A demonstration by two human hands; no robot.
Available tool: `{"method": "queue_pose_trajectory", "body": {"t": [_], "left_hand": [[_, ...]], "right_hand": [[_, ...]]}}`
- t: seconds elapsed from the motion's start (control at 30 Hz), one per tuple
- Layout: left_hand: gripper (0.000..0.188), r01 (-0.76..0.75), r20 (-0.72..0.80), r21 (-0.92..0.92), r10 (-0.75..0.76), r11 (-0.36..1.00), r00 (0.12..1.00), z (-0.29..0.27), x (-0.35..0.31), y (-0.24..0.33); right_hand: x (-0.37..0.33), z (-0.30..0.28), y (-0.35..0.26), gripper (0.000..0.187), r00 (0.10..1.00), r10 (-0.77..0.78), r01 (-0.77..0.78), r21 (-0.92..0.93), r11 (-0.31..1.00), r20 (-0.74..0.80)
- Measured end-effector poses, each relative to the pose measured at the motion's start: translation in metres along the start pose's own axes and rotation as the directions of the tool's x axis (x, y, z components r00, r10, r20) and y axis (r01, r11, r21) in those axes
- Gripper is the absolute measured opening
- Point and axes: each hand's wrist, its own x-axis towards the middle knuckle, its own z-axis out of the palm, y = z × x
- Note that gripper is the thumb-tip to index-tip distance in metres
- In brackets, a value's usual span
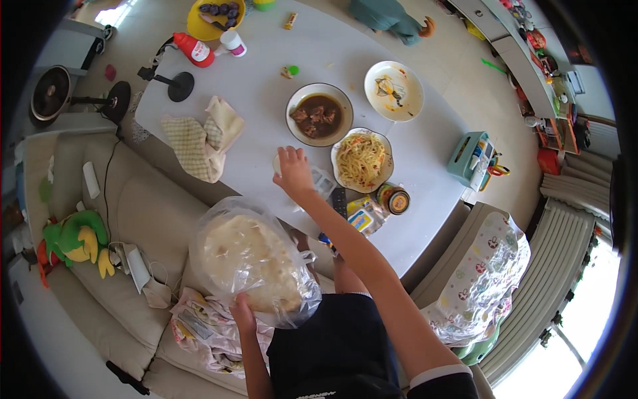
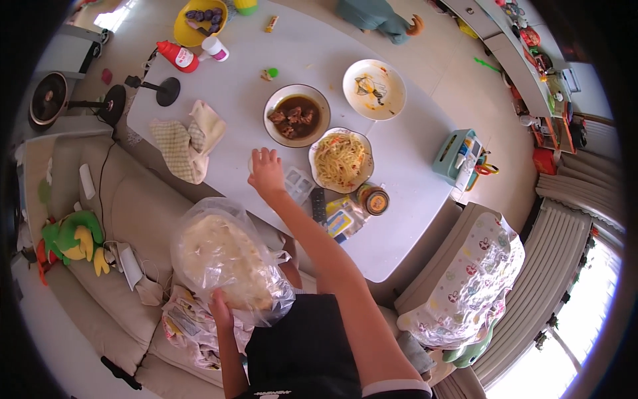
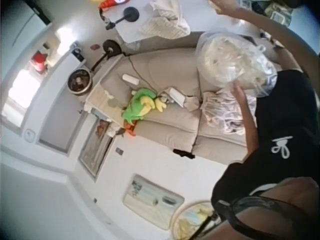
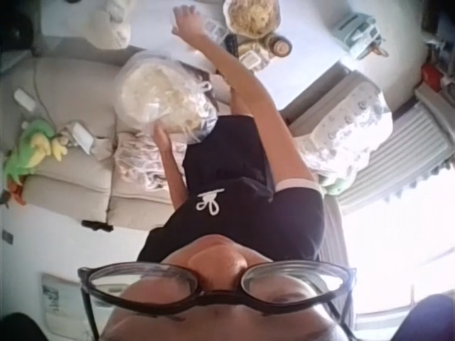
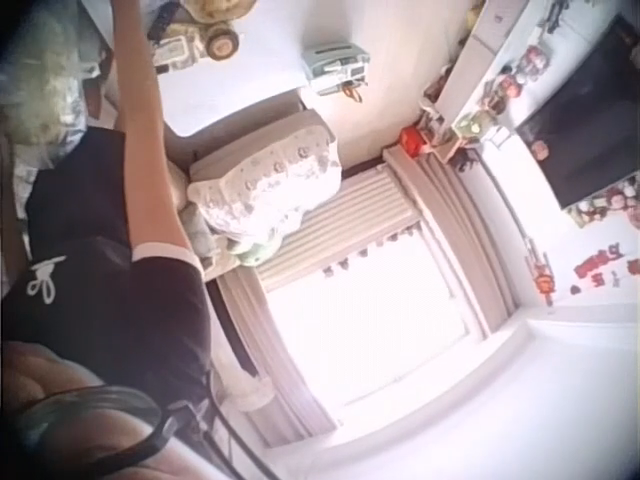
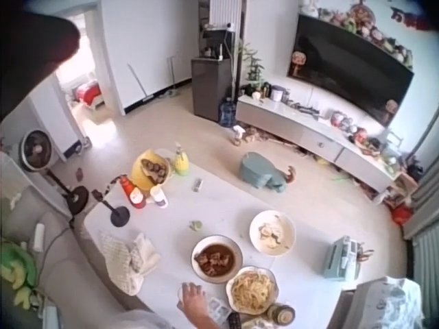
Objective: The person wipes a table with a cloth and a wet wipe, moving dishes and containers aside, and places trash into a small bin.
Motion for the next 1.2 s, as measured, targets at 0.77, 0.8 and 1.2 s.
{"method": "queue_pose_trajectory", "body": {"t": [0.77, 0.8, 1.2], "left_hand": [[0.025, -0.085, -0.009, 0.186, 0.088, 0.979, 0.996, -0.056, 0.053, -0.003], [0.024, -0.093, 0.012, 0.187, 0.093, 0.978, 0.996, -0.063, 0.059, -0.010], [0.023, -0.021, 0.103, 0.166, 0.004, 0.986, 0.995, -0.052, 0.067, 0.013]], "right_hand": [[-0.155, 0.080, 0.030, 0.036, 0.956, -0.003, 0.196, -0.630, 0.751, 0.293], [-0.152, 0.084, 0.029, 0.037, 0.956, -0.014, 0.197, -0.605, 0.772, 0.293], [-0.099, 0.013, 0.011, 0.019, 0.997, -0.045, 0.041, -0.066, 0.997, -0.068]]}}
